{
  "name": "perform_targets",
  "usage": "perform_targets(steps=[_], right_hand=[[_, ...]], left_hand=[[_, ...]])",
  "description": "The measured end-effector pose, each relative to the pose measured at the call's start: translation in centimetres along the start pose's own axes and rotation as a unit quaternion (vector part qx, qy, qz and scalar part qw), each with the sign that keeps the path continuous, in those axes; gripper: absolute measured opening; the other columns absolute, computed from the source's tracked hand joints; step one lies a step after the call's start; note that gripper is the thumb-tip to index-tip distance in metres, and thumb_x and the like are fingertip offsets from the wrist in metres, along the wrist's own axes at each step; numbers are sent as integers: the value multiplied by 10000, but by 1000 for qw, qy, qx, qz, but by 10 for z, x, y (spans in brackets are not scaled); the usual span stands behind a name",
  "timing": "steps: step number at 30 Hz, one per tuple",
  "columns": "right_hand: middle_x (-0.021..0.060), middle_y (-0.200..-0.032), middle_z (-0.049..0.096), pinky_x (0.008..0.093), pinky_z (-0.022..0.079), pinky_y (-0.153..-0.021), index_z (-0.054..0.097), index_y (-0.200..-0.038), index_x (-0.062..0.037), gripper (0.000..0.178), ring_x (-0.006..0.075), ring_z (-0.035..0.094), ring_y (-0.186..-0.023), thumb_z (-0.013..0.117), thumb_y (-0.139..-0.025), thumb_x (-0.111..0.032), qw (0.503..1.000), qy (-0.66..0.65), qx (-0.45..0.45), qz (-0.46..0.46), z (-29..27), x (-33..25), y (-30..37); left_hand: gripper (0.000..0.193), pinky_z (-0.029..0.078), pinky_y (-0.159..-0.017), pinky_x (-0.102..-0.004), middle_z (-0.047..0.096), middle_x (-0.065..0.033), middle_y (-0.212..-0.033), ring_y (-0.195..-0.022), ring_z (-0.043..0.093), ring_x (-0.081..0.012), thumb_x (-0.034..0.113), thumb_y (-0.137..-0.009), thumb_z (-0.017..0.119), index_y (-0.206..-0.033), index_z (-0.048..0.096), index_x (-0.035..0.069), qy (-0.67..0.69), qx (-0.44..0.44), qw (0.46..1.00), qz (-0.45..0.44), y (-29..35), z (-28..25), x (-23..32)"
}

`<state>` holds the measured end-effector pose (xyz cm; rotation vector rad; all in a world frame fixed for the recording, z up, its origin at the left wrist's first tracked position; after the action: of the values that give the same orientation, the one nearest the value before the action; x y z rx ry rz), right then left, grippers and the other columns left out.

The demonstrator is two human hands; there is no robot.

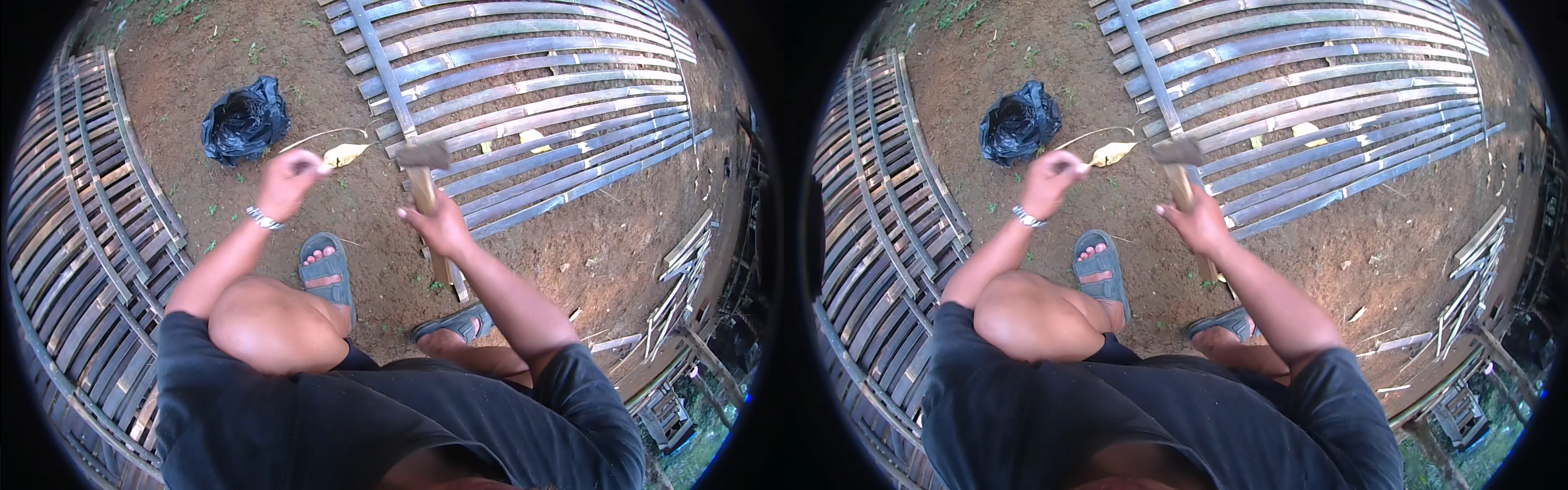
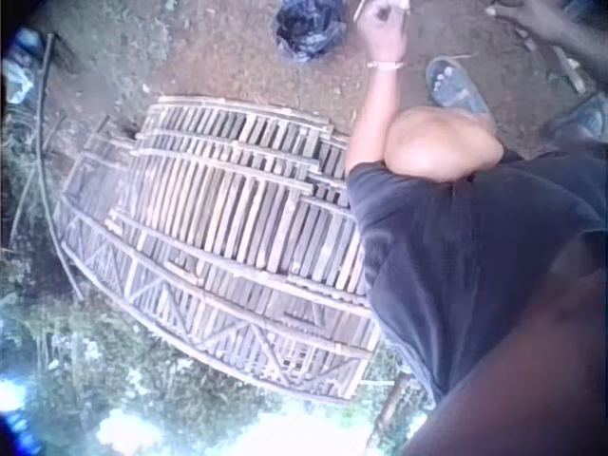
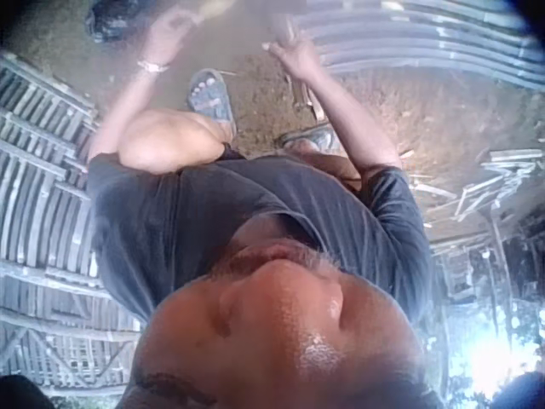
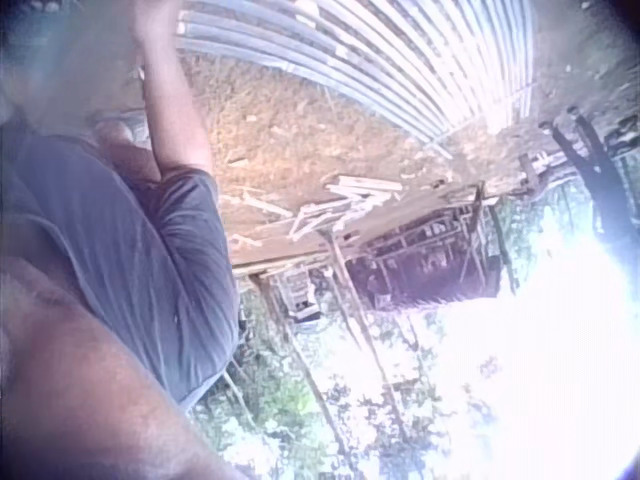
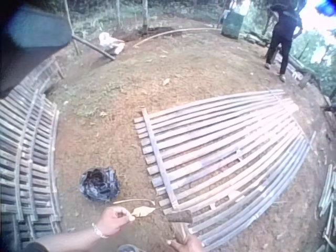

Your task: The person assembles a curved bamboo structure by securing thin bamboo strips to a frame using a hammer and nails. They retrieve nails from a black bag and repeatedly hammer them into the bamboo slats to fasten them together.

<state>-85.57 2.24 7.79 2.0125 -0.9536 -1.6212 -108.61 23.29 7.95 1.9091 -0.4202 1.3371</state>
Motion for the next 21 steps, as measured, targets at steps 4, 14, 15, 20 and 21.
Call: perform_targets(steps=[4, 14, 15, 20, 21], right_hand=[[28, -836, 662, 287, 513, -599, 622, -1097, -12, 315, 99, 611, -668, 772, -909, -214, 967, -246, 53, 35, 9, 5, 35], [9, -777, 651, 243, 483, -548, 635, -1023, -11, 153, 82, 598, -614, 721, -946, -111, 932, -325, 158, -22, 30, -12, 4], [11, -781, 656, 243, 485, -549, 637, -1020, -9, 146, 82, 598, -614, 720, -946, -104, 935, -319, 154, -21, 28, -11, 4], [15, -796, 669, 242, 483, -543, 656, -983, -15, 122, 81, 597, -615, 707, -954, -122, 947, -286, 142, -24, 23, -14, -2], [14, -783, 663, 246, 482, -541, 656, -980, -16, 125, 83, 595, -609, 706, -955, -128, 947, -286, 144, -19, 23, -15, -4]], left_hand=[[148, 560, -739, -247, 708, -11, -892, -793, 666, -84, 197, -961, 722, -965, 696, 51, 160, -220, 944, -189, -17, 74, 1], [159, 532, -711, -204, 693, 44, -870, -770, 620, -31, 250, -984, 698, -979, 684, 92, 285, -241, 903, -215, -36, 120, -3], [182, 522, -710, -201, 686, 52, -869, -776, 601, -29, 271, -976, 706, -989, 687, 91, 285, -230, 903, -222, -31, 122, -2], [246, 506, -722, -210, 685, 51, -887, -786, 587, -32, 331, -955, 728, -1008, 699, 93, 297, -225, 903, -216, -36, 120, -7], [251, 508, -722, -215, 688, 46, -881, -786, 594, -37, 331, -955, 728, -1004, 701, 87, 294, -219, 905, -214, -38, 120, -8]])
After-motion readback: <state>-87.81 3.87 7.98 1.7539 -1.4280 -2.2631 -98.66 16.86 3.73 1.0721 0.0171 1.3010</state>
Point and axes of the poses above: each hand's wrist, its own y-axis away from the middle knuckle, its own z-axis out of the palm, x = y × z, the point moved 1 cm from there along -y, towards the middle knuckle
